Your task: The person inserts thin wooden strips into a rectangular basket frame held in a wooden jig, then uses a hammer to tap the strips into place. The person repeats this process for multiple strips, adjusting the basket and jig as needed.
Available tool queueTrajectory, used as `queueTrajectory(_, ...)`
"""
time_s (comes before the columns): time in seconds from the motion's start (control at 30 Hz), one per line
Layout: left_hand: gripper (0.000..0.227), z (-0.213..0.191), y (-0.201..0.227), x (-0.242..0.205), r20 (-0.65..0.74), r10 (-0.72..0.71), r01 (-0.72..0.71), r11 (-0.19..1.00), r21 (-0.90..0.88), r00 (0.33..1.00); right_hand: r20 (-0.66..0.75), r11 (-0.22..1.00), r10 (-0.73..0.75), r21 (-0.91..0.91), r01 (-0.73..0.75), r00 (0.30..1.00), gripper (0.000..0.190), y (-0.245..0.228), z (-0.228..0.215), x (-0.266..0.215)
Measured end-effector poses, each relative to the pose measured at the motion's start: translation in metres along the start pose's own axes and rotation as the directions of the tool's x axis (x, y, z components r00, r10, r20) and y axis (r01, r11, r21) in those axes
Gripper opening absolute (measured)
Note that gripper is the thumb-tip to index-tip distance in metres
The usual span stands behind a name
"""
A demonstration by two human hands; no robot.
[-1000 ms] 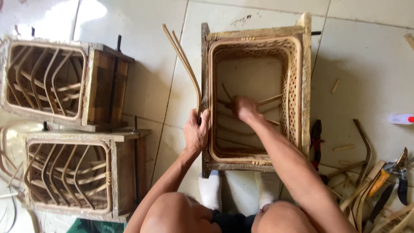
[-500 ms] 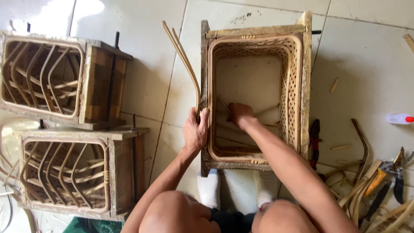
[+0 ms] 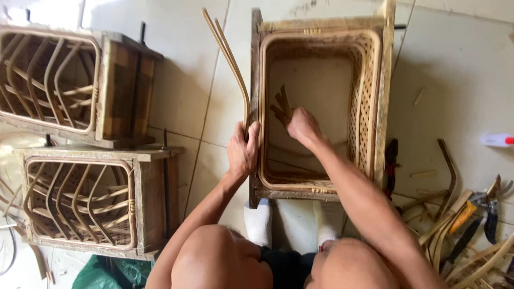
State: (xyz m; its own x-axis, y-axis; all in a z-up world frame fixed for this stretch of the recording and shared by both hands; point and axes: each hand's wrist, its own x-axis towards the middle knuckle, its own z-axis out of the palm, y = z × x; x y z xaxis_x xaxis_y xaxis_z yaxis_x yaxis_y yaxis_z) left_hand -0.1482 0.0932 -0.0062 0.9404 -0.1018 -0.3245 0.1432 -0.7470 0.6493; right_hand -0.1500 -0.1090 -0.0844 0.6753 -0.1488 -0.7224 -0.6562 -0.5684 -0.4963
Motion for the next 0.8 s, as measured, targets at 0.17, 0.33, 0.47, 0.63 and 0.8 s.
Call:
queueTrajectory(0.17,0.050,-0.010,0.016,0.008,-0.079,0.161,-0.171,0.976,-0.137,0.984,0.167,0.839,-0.115,-0.511,0.186,0.979,0.032,0.011,0.034,-0.002)
queueTrajectory(0.33,0.045,-0.012,0.023,0.010,-0.076,0.140,-0.150,0.979,-0.141,0.987,0.252,0.839,-0.039,-0.517,0.169,0.967,0.029,0.002,0.022,-0.001)
queueTrajectory(0.47,0.047,-0.009,0.014,0.006,-0.043,0.088,-0.092,0.992,-0.090,0.995,0.329,0.953,0.023,-0.291,0.078,0.944,0.026,0.015,0.011,-0.001)
queueTrajectory(0.63,0.048,-0.011,0.018,0.007,-0.064,0.111,-0.118,0.987,-0.106,0.992,0.433,0.959,0.061,-0.275,0.067,0.899,0.023,0.015,0.000,-0.001)
queueTrajectory(0.8,0.051,-0.004,0.008,0.003,-0.051,0.059,-0.064,0.993,-0.098,0.997,0.126,0.854,0.129,0.490,-0.175,0.984,0.020,0.024,-0.014,0.018)
